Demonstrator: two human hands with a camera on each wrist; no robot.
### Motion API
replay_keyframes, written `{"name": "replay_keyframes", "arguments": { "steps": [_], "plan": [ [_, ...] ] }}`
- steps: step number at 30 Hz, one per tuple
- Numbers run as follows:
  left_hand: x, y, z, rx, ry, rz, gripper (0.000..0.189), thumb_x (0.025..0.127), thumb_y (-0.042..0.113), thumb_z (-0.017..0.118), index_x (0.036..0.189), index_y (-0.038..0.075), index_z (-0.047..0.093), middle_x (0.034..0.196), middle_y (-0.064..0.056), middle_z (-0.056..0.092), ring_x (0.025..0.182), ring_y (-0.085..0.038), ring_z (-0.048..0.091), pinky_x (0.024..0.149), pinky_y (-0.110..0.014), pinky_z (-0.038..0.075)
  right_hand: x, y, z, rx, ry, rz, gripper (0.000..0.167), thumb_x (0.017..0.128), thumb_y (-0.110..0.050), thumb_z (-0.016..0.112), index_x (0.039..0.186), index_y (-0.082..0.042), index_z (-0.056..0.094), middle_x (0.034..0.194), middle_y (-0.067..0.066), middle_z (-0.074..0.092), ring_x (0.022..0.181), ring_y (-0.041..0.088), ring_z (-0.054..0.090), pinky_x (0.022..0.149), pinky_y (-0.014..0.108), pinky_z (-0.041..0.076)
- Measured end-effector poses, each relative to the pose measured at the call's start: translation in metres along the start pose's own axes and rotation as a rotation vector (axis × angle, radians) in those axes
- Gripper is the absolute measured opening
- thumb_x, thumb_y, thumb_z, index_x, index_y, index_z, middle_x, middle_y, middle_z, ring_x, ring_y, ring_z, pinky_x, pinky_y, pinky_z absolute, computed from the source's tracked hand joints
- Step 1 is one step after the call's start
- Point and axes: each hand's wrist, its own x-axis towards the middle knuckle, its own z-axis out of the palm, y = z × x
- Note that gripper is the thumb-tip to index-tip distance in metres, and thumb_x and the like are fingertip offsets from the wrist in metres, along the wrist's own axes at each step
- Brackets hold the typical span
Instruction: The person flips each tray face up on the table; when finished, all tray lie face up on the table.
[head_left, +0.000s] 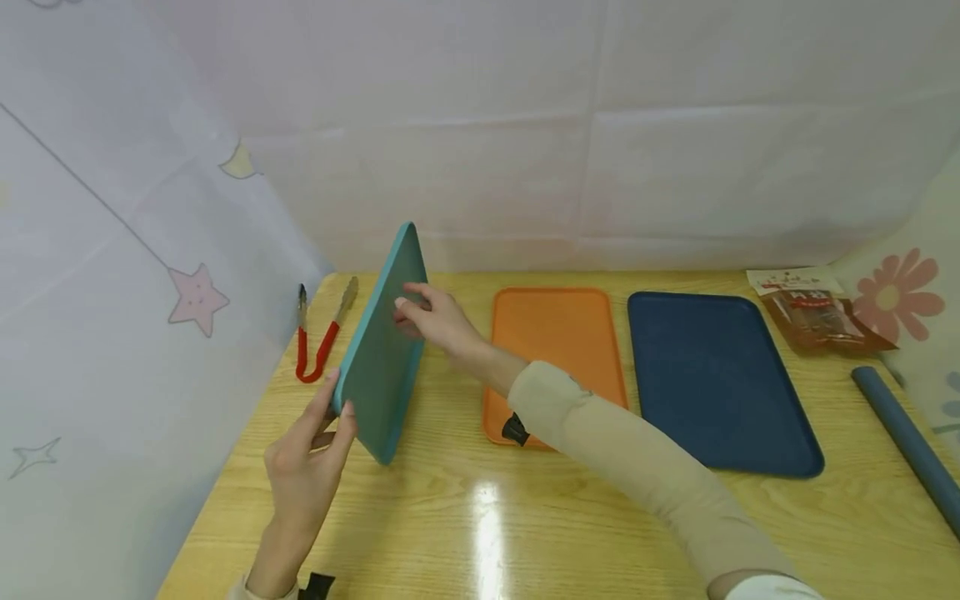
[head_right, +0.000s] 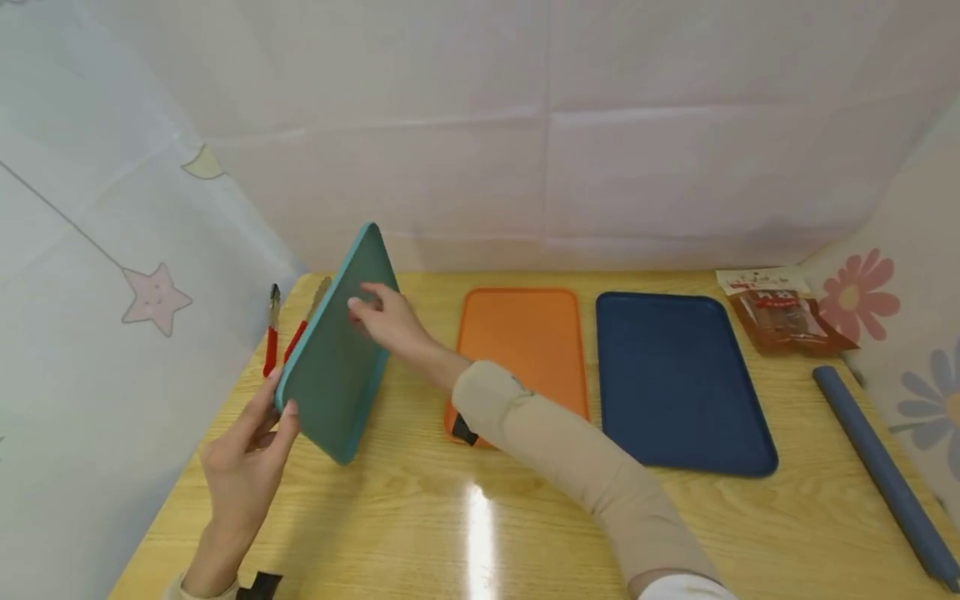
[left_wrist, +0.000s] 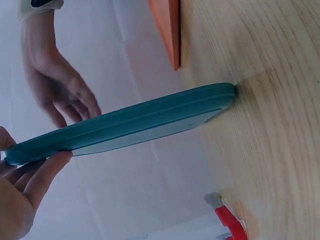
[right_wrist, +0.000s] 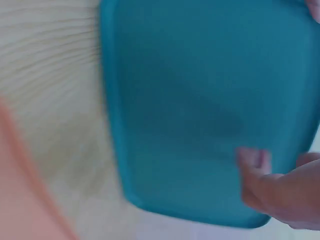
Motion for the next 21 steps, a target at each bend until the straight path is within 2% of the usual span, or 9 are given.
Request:
{"name": "replay_keyframes", "arguments": {
  "steps": [4, 5, 8, 11, 12, 13, 16, 19, 21],
  "plan": [
    [-0.002, -0.003, -0.002, -0.073, 0.054, -0.084, 0.054, 0.073, -0.024, 0.063, 0.125, -0.008, 0.061, 0.108, -0.028, 0.065, 0.094, -0.004, 0.065, 0.060, -0.011, 0.050, 0.003, 0.030, -0.006, -0.257, -0.059, 0.155, 0.050, 0.101, -0.027, 0.052, 0.146, -0.007, 0.042, 0.135, 0.011, 0.054, 0.120, 0.027, 0.054, 0.100, 0.041, 0.045],
    [-0.002, -0.003, -0.002, -0.094, 0.069, -0.109, 0.056, 0.073, -0.025, 0.063, 0.125, -0.007, 0.060, 0.108, -0.029, 0.065, 0.093, -0.005, 0.066, 0.061, -0.011, 0.051, 0.003, 0.038, -0.008, -0.306, -0.073, 0.194, 0.050, 0.101, -0.027, 0.053, 0.146, -0.007, 0.042, 0.138, 0.011, 0.051, 0.110, 0.024, 0.058, 0.100, 0.042, 0.045],
    [-0.005, -0.004, -0.004, -0.136, 0.106, -0.192, 0.055, 0.077, -0.025, 0.060, 0.128, -0.005, 0.059, 0.111, -0.031, 0.063, 0.088, -0.005, 0.069, 0.061, -0.015, 0.053, 0.002, 0.062, -0.011, -0.362, -0.091, 0.275, 0.053, 0.098, -0.025, 0.056, 0.145, -0.004, 0.041, 0.144, 0.011, 0.046, 0.117, 0.026, 0.055, 0.101, 0.044, 0.043],
    [-0.007, -0.002, -0.010, -0.142, 0.125, -0.325, 0.051, 0.087, -0.016, 0.058, 0.134, 0.004, 0.056, 0.122, -0.027, 0.060, 0.087, -0.005, 0.070, 0.060, -0.019, 0.055, -0.002, 0.078, -0.009, -0.339, -0.091, 0.321, 0.055, 0.097, -0.021, 0.058, 0.146, -0.002, 0.040, 0.147, 0.013, 0.042, 0.123, 0.029, 0.051, 0.102, 0.047, 0.041],
    [-0.007, -0.002, -0.012, -0.141, 0.128, -0.371, 0.050, 0.090, -0.012, 0.057, 0.136, 0.007, 0.055, 0.127, -0.025, 0.058, 0.088, -0.006, 0.070, 0.059, -0.021, 0.055, -0.003, 0.081, -0.008, -0.321, -0.093, 0.328, 0.056, 0.097, -0.020, 0.058, 0.146, -0.002, 0.039, 0.147, 0.014, 0.041, 0.132, 0.033, 0.042, 0.103, 0.047, 0.041],
    [-0.006, -0.002, -0.015, -0.138, 0.133, -0.423, 0.048, 0.092, -0.007, 0.057, 0.137, 0.010, 0.054, 0.130, -0.022, 0.057, 0.088, -0.006, 0.070, 0.058, -0.022, 0.055, -0.004, 0.083, -0.007, -0.310, -0.096, 0.334, 0.057, 0.096, -0.018, 0.058, 0.147, -0.002, 0.038, 0.147, 0.015, 0.041, 0.132, 0.033, 0.042, 0.103, 0.048, 0.041],
    [-0.003, -0.003, -0.024, -0.208, 0.170, -0.563, 0.044, 0.095, 0.001, 0.057, 0.138, 0.012, 0.054, 0.132, -0.020, 0.056, 0.090, -0.011, 0.070, 0.057, -0.028, 0.056, -0.005, 0.087, -0.004, -0.253, -0.098, 0.333, 0.060, 0.095, -0.012, 0.058, 0.148, 0.001, 0.033, 0.147, 0.019, 0.040, 0.127, 0.031, 0.048, 0.101, 0.046, 0.043],
    [0.002, -0.003, -0.031, -0.345, 0.243, -0.708, 0.042, 0.093, 0.003, 0.061, 0.135, 0.008, 0.057, 0.124, -0.020, 0.062, 0.087, -0.017, 0.071, 0.054, -0.033, 0.055, -0.003, 0.093, -0.005, -0.193, -0.102, 0.321, 0.065, 0.093, -0.007, 0.059, 0.149, 0.004, 0.028, 0.143, 0.022, 0.043, 0.116, 0.029, 0.056, 0.096, 0.043, 0.048],
    [0.005, -0.002, -0.035, -0.415, 0.288, -0.807, 0.041, 0.091, 0.001, 0.063, 0.132, 0.004, 0.058, 0.116, -0.019, 0.066, 0.084, -0.021, 0.072, 0.053, -0.035, 0.056, 0.000, 0.099, -0.007, -0.135, -0.099, 0.317, 0.067, 0.090, -0.001, 0.060, 0.148, 0.005, 0.029, 0.135, 0.024, 0.051, 0.105, 0.028, 0.062, 0.090, 0.042, 0.051]
  ]
}}
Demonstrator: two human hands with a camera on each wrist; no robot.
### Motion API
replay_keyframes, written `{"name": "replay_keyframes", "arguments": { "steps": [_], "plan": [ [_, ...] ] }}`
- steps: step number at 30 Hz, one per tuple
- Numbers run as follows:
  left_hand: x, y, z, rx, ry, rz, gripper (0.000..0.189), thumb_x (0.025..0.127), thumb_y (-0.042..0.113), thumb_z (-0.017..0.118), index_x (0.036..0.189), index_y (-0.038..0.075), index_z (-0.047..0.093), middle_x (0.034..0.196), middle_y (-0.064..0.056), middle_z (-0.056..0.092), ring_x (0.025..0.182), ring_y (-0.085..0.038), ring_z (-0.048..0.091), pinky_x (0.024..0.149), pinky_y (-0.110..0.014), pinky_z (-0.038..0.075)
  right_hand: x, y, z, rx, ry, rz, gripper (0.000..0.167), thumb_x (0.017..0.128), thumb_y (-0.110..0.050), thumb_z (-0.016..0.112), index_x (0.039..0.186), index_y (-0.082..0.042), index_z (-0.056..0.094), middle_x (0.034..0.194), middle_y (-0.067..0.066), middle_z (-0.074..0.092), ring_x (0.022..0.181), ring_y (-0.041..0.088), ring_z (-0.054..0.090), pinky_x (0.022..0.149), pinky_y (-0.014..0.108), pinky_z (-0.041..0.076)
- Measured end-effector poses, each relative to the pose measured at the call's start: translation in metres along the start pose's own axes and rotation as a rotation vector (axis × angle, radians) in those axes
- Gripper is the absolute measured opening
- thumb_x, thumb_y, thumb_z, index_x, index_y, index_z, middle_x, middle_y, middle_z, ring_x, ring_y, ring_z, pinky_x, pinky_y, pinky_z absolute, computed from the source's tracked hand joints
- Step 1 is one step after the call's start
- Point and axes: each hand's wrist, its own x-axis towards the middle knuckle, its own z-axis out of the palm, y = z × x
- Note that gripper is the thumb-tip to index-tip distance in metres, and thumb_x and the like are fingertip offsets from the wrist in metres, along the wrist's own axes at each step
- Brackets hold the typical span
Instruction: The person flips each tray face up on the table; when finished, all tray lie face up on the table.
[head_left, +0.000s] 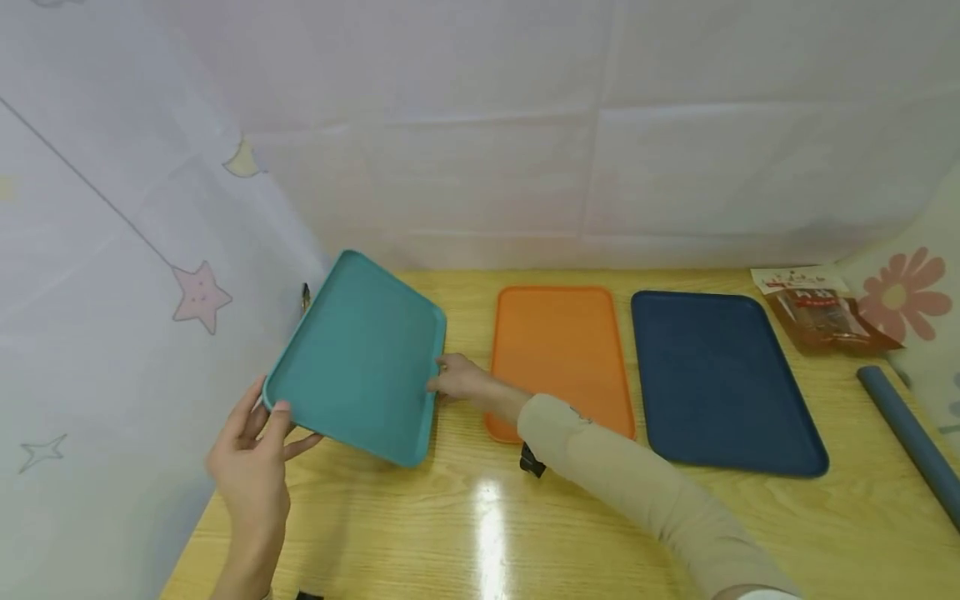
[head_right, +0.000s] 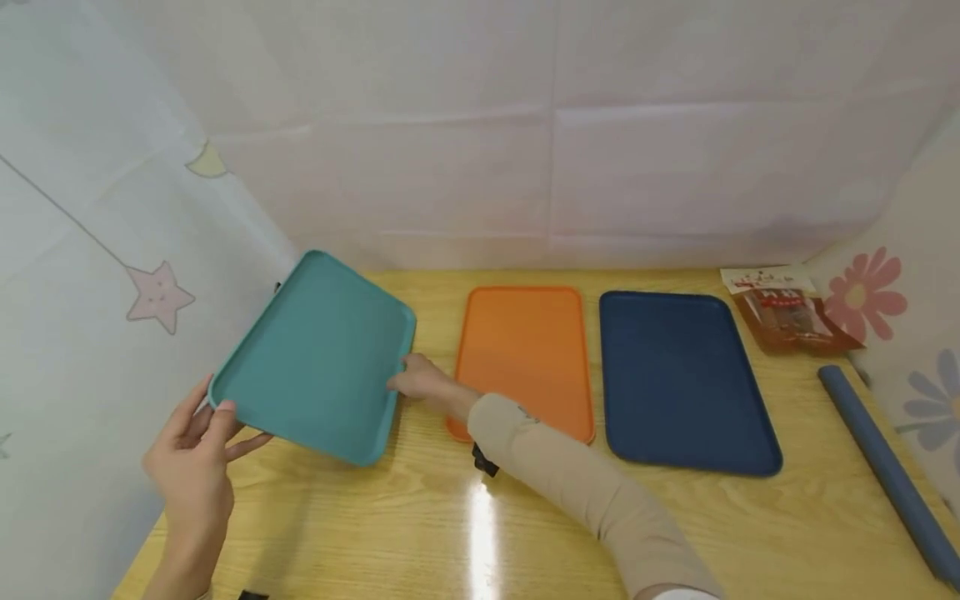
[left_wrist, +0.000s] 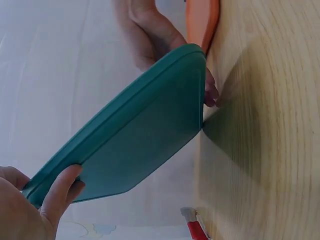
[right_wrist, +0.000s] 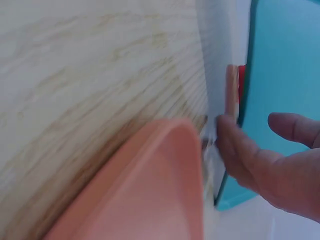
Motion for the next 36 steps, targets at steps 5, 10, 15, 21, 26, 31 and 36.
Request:
{"name": "replay_keyframes", "arguments": {
  "steps": [5, 10, 15, 21, 26, 31, 36],
  "plan": [
    [0.006, 0.013, -0.004, -0.015, 0.032, -0.180, 0.040, 0.091, -0.001, 0.062, 0.131, 0.001, 0.058, 0.109, -0.012, 0.068, 0.078, -0.022, 0.072, 0.056, -0.037, 0.057, 0.007, 0.009, -0.011, 0.072, 0.021, 0.008, 0.065, 0.087, 0.009, 0.062, 0.146, 0.005, 0.035, 0.094, 0.020, 0.067, 0.075, 0.027, 0.069, 0.073, 0.040, 0.058],
    [0.021, 0.025, -0.011, -0.039, -0.122, -0.258, 0.040, 0.097, 0.012, 0.058, 0.134, -0.002, 0.053, 0.114, -0.008, 0.064, 0.083, -0.020, 0.071, 0.065, -0.038, 0.058, 0.001, 0.004, -0.021, 0.052, 0.011, 0.018, 0.064, 0.086, 0.011, 0.062, 0.145, 0.006, 0.036, 0.083, 0.021, 0.069, 0.067, 0.030, 0.071, 0.071, 0.043, 0.058],
    [0.058, 0.021, -0.023, -0.106, -0.497, -0.336, 0.055, 0.102, 0.025, 0.049, 0.145, -0.008, 0.035, 0.126, -0.003, 0.055, 0.100, -0.015, 0.066, 0.076, -0.033, 0.057, -0.008, -0.005, -0.032, 0.038, 0.005, 0.051, 0.066, 0.086, 0.012, 0.062, 0.146, 0.005, 0.034, 0.087, 0.022, 0.069, 0.063, 0.029, 0.070, 0.076, 0.046, 0.056],
    [0.108, -0.003, -0.032, 0.097, -0.763, -0.512, 0.069, 0.103, 0.028, 0.047, 0.151, -0.007, 0.011, 0.148, -0.006, 0.034, 0.102, -0.008, 0.064, 0.082, -0.026, 0.054, -0.014, -0.003, -0.040, 0.032, -0.083, 0.041, 0.066, 0.087, 0.011, 0.060, 0.146, 0.007, 0.032, 0.090, 0.022, 0.069, 0.069, 0.030, 0.070, 0.078, 0.048, 0.055],
    [0.134, -0.020, -0.040, 0.207, -0.831, -0.590, 0.069, 0.102, 0.026, 0.051, 0.151, -0.006, 0.015, 0.124, 0.012, 0.054, 0.102, -0.008, 0.065, 0.085, -0.032, 0.054, -0.011, 0.004, -0.046, 0.008, -0.126, -0.007, 0.065, 0.088, 0.008, 0.059, 0.146, 0.007, 0.031, 0.100, 0.022, 0.068, 0.078, 0.029, 0.071, 0.079, 0.046, 0.056],
    [0.151, -0.029, -0.037, 0.327, -0.869, -0.601, 0.070, 0.100, 0.029, 0.055, 0.150, -0.006, 0.022, 0.110, 0.016, 0.060, 0.100, -0.008, 0.065, 0.086, -0.035, 0.054, -0.004, 0.000, -0.051, 0.048, -0.035, 0.041, 0.071, 0.084, 0.010, 0.066, 0.147, 0.003, 0.034, 0.097, 0.021, 0.065, 0.076, 0.030, 0.071, 0.073, 0.042, 0.058],
    [0.162, -0.041, -0.030, 0.491, -0.851, -0.602, 0.067, 0.099, 0.031, 0.056, 0.148, -0.005, 0.029, 0.105, 0.013, 0.062, 0.094, -0.007, 0.064, 0.084, -0.034, 0.055, 0.003, -0.005, -0.052, 0.069, 0.009, 0.079, 0.073, 0.084, 0.011, 0.066, 0.148, -0.001, 0.034, 0.094, 0.022, 0.066, 0.072, 0.029, 0.071, 0.075, 0.043, 0.057]
  ]
}}
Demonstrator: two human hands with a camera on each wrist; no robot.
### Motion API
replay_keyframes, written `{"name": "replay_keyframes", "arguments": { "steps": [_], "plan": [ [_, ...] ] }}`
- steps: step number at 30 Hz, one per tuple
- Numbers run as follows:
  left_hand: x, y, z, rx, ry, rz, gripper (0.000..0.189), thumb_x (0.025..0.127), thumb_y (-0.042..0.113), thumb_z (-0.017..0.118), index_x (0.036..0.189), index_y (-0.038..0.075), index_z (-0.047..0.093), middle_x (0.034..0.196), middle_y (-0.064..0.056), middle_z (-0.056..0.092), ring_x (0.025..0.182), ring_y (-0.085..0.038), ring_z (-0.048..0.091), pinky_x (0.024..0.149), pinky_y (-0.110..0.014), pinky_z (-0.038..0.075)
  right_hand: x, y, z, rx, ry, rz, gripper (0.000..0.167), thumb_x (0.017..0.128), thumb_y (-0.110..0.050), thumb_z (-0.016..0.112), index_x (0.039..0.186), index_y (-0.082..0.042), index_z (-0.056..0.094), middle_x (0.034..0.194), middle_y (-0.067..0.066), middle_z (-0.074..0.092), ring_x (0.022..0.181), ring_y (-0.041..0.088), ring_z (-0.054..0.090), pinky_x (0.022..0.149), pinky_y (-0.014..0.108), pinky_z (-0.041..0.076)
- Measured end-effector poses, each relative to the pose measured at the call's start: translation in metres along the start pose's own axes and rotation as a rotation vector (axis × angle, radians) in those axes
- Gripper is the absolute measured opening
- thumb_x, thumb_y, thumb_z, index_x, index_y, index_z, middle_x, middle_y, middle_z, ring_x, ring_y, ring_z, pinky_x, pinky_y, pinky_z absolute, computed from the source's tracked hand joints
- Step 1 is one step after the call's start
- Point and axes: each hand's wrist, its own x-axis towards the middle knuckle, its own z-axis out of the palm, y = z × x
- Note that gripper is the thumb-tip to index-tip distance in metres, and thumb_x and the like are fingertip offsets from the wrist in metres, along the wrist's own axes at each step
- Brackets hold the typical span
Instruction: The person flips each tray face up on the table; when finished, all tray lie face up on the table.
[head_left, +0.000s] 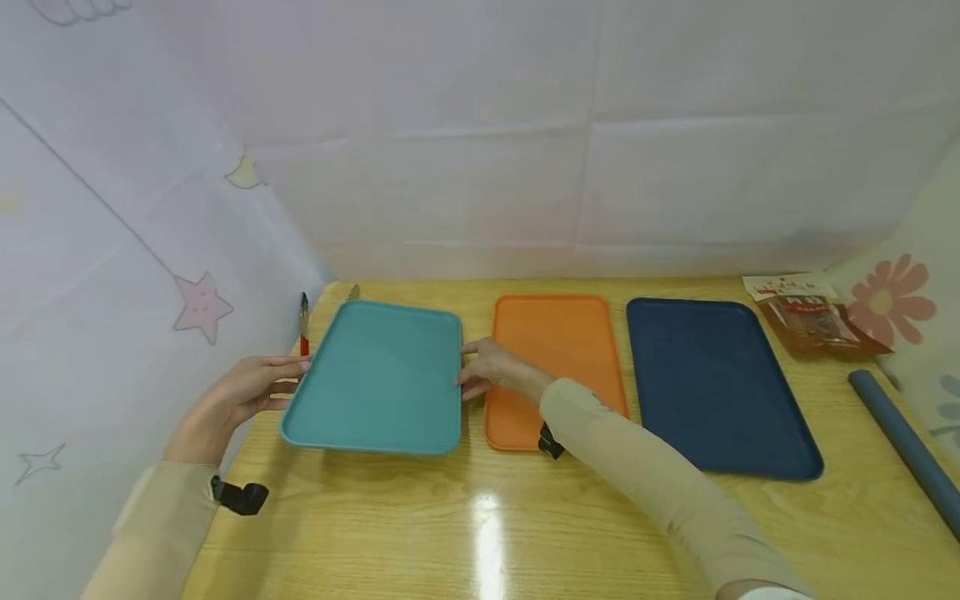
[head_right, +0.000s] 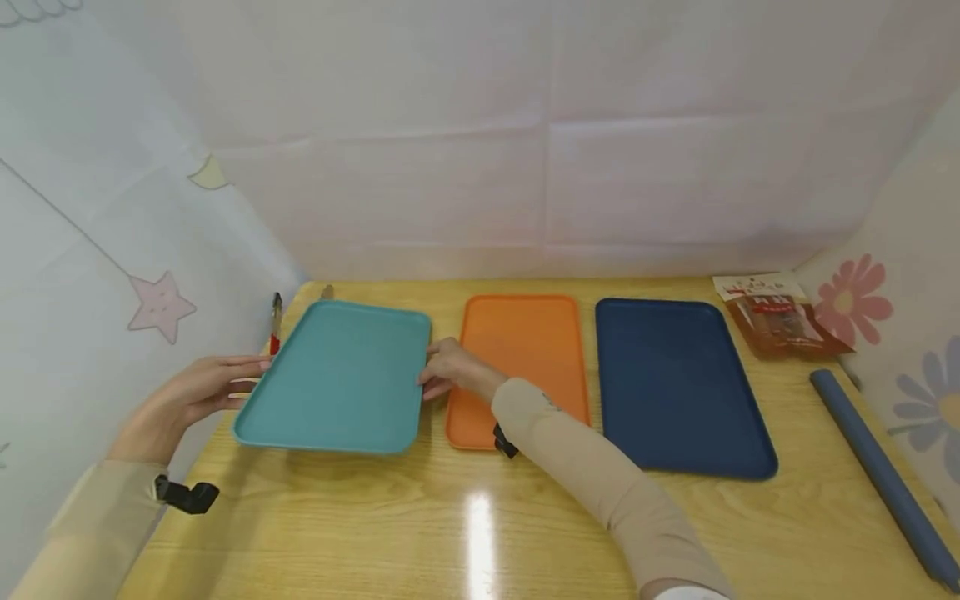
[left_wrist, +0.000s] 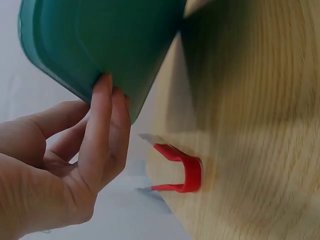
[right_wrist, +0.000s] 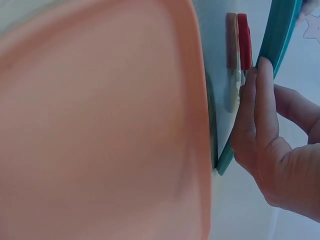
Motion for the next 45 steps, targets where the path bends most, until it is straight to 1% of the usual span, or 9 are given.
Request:
{"name": "replay_keyframes", "arguments": {
  "steps": [4, 14, 21, 25, 28, 32, 36, 41, 45],
  "plan": [
    [0.014, -0.006, 0.003, 0.091, 0.061, -0.029, 0.060, 0.099, 0.027, 0.056, 0.145, -0.006, 0.037, 0.100, 0.008, 0.061, 0.088, -0.010, 0.062, 0.080, -0.033, 0.056, 0.005, -0.004, 0.000, -0.004, 0.019, 0.001, 0.075, 0.084, 0.011, 0.065, 0.149, -0.001, 0.031, 0.092, 0.022, 0.067, 0.068, 0.029, 0.070, 0.072, 0.041, 0.058],
    [0.044, -0.025, 0.021, 0.187, 0.153, -0.019, 0.045, 0.099, 0.010, 0.054, 0.136, -0.014, 0.045, 0.082, -0.003, 0.069, 0.070, -0.015, 0.066, 0.070, -0.037, 0.058, 0.013, -0.005, 0.000, -0.031, 0.041, -0.025, 0.080, 0.085, 0.015, 0.062, 0.152, 0.000, 0.022, 0.097, 0.027, 0.067, 0.067, 0.032, 0.068, 0.071, 0.042, 0.058],
    [0.053, -0.030, 0.035, 0.262, 0.220, 0.056, 0.039, 0.097, 0.000, 0.051, 0.130, -0.019, 0.047, 0.098, -0.031, 0.066, 0.064, -0.017, 0.066, 0.061, -0.036, 0.058, 0.018, -0.003, 0.001, -0.081, 0.102, -0.014, 0.082, 0.084, 0.015, 0.063, 0.153, -0.005, 0.024, 0.094, 0.025, 0.065, 0.063, 0.029, 0.066, 0.065, 0.039, 0.059],
    [0.057, -0.030, 0.040, 0.291, 0.257, 0.086, 0.037, 0.095, -0.003, 0.050, 0.127, -0.022, 0.049, 0.106, -0.039, 0.060, 0.059, -0.015, 0.064, 0.057, -0.037, 0.057, 0.019, -0.003, 0.003, -0.132, 0.132, -0.020, 0.080, 0.084, 0.014, 0.062, 0.153, -0.004, 0.024, 0.118, 0.026, 0.060, 0.058, 0.026, 0.064, 0.059, 0.035, 0.058],
    [0.058, -0.030, 0.042, 0.308, 0.276, 0.093, 0.037, 0.094, -0.003, 0.050, 0.126, -0.022, 0.049, 0.099, -0.037, 0.062, 0.056, -0.014, 0.060, 0.055, -0.036, 0.056, 0.018, -0.002, 0.005, -0.175, 0.141, -0.038, 0.081, 0.084, 0.014, 0.062, 0.153, -0.003, 0.023, 0.119, 0.031, 0.059, 0.058, 0.028, 0.065, 0.061, 0.036, 0.058],
    [0.058, -0.032, 0.046, 0.315, 0.283, 0.090, 0.037, 0.094, -0.004, 0.048, 0.127, -0.021, 0.049, 0.079, -0.026, 0.064, 0.052, -0.014, 0.055, 0.052, -0.035, 0.055, 0.018, 0.000, 0.008, -0.283, 0.155, -0.065, 0.082, 0.084, 0.013, 0.063, 0.153, -0.001, 0.020, 0.086, 0.028, 0.064, 0.061, 0.031, 0.067, 0.061, 0.038, 0.058],
    [0.059, -0.034, 0.047, 0.328, 0.290, 0.078, 0.038, 0.095, -0.003, 0.046, 0.128, -0.020, 0.049, 0.070, -0.024, 0.061, 0.049, -0.015, 0.051, 0.052, -0.035, 0.054, 0.019, 0.002, 0.012, -0.346, 0.165, -0.085, 0.080, 0.085, 0.012, 0.063, 0.151, 0.004, 0.020, 0.092, 0.025, 0.063, 0.064, 0.034, 0.068, 0.058, 0.036, 0.058],
    [0.063, -0.030, 0.048, 0.412, 0.314, 0.100, 0.038, 0.094, -0.004, 0.045, 0.128, -0.019, 0.050, 0.104, -0.040, 0.060, 0.052, -0.020, 0.059, 0.053, -0.037, 0.055, 0.024, 0.000, 0.008, -0.396, 0.159, -0.112, 0.072, 0.085, 0.012, 0.062, 0.147, 0.008, 0.027, 0.117, 0.032, 0.057, 0.062, 0.033, 0.068, 0.056, 0.036, 0.058],
    [0.064, -0.025, 0.056, 0.588, 0.352, 0.145, 0.038, 0.095, 0.002, 0.046, 0.126, -0.018, 0.053, 0.111, -0.038, 0.059, 0.066, -0.032, 0.064, 0.056, -0.040, 0.054, 0.016, -0.003, -0.005, -0.403, 0.080, -0.093, 0.069, 0.089, 0.004, 0.062, 0.148, 0.008, 0.025, 0.103, 0.031, 0.064, 0.068, 0.033, 0.069, 0.062, 0.038, 0.058]
  ]
}}
